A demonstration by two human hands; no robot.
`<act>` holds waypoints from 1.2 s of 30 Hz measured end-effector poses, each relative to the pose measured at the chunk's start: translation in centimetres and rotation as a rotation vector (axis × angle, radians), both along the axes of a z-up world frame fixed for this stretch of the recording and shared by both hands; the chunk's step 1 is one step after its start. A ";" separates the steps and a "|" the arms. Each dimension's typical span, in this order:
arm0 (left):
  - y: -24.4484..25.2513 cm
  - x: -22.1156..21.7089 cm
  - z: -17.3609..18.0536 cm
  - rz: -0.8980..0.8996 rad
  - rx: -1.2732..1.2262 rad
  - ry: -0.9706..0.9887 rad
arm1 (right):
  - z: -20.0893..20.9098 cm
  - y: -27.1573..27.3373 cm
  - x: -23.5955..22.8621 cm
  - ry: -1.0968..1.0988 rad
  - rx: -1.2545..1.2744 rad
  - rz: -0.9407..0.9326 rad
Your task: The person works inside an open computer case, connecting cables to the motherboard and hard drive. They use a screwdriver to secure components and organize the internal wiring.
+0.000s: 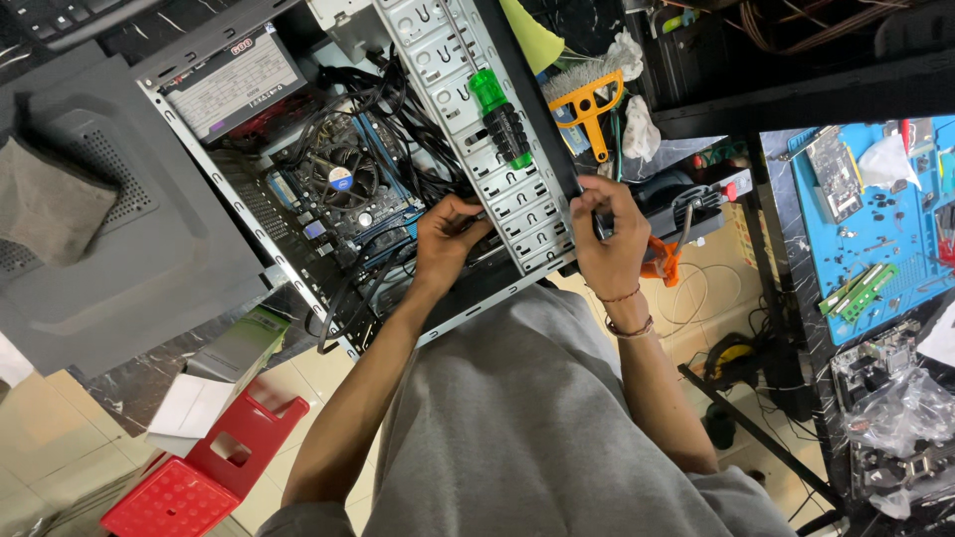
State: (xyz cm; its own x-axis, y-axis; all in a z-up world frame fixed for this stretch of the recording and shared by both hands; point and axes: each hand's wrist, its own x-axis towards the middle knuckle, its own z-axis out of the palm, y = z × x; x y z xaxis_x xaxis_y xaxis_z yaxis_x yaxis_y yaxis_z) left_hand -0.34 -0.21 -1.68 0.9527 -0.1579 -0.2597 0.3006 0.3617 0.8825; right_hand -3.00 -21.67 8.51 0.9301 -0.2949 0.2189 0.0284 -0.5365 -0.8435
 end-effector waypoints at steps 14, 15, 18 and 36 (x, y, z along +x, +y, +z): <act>4.5 -1.9 9.3 -0.050 0.978 -0.344 | 0.6 0.0 -0.7 0.021 0.030 -0.068; 5.0 -2.2 9.6 0.003 1.039 -0.426 | 0.8 0.1 -0.7 0.018 0.052 -0.063; 5.6 -1.9 12.0 0.041 1.141 -0.595 | 2.5 0.3 -0.8 0.021 0.054 -0.016; -7.6 4.7 16.9 -0.393 0.238 -0.140 | 7.7 -3.5 -4.5 0.080 0.303 0.020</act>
